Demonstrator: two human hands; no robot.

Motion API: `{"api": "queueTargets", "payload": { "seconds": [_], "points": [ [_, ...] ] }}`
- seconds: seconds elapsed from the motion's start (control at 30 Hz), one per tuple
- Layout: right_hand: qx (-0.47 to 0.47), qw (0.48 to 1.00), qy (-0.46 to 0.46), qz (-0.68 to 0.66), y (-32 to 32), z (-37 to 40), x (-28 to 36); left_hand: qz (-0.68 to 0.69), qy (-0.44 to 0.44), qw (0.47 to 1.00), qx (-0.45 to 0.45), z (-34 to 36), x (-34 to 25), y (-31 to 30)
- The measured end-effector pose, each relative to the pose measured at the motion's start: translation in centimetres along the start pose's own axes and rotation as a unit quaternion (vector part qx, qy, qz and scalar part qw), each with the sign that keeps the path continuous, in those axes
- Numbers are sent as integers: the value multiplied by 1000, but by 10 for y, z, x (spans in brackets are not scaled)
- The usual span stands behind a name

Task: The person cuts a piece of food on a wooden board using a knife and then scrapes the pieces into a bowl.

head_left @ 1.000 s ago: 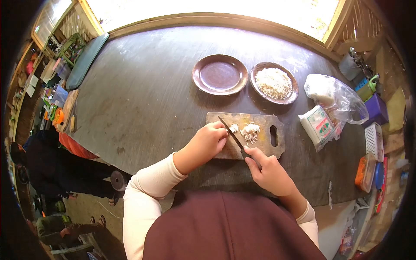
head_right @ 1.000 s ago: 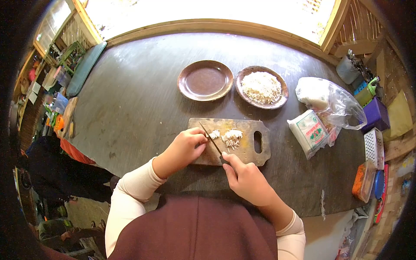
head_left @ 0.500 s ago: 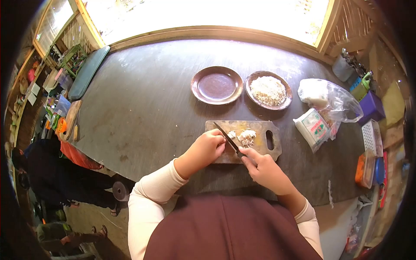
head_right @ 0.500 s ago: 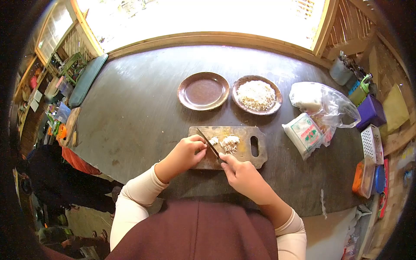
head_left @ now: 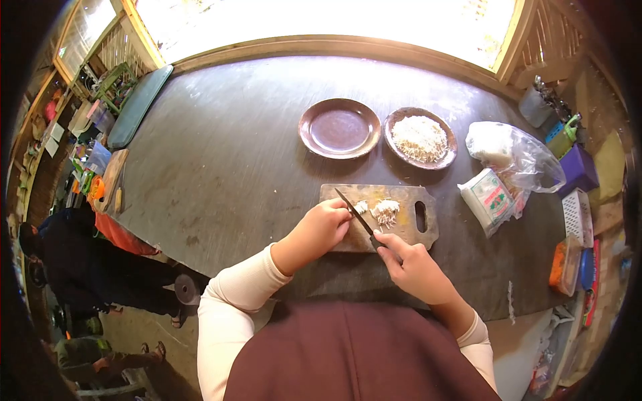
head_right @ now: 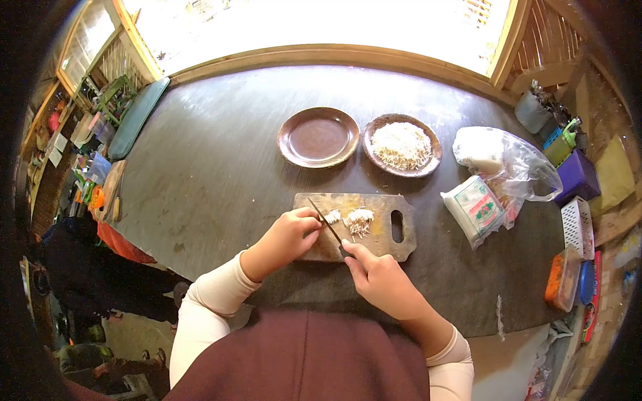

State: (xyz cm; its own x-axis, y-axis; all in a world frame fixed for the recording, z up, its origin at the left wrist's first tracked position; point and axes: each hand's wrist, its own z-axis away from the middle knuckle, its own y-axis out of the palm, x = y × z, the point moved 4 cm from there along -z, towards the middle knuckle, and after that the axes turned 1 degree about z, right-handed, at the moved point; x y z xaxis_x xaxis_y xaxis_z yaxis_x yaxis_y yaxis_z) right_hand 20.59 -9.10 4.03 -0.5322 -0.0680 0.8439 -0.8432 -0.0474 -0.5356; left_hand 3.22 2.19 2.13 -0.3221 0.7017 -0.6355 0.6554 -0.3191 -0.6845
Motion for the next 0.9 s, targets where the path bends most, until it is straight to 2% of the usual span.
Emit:
{"api": "queueTargets", "payload": {
  "seconds": [0.17,0.23,0.33,0.5,0.57,0.67,0.77,0.83,0.9],
  "points": [
    [7,999,32,-29,1,-4,-7,-15,13,1000,-10,-2,-3,0],
    [-4,999,-16,39,2,-5,-5,-16,8,1000,-8,-2,-2,0],
    [8,994,3,106,7,-13,-3,-22,-9,1000,4,0,1,3],
    [-5,996,0,90,7,-13,-5,-37,-12,999,2,0,0,4],
    [3,996,10,84,4,-11,-5,-100,-22,995,-3,2,-4,5],
    [32,998,5,48,-1,-6,-3,-109,-55,992,13,3,-9,1],
    [37,998,16,51,-1,-2,-2,-106,-42,993,13,4,-9,1],
    [9,1000,-26,3,-3,0,1,-106,-43,993,18,5,-6,2],
    [29,999,-13,7,-3,2,2,-105,-43,993,23,4,-4,3]
  ]
}}
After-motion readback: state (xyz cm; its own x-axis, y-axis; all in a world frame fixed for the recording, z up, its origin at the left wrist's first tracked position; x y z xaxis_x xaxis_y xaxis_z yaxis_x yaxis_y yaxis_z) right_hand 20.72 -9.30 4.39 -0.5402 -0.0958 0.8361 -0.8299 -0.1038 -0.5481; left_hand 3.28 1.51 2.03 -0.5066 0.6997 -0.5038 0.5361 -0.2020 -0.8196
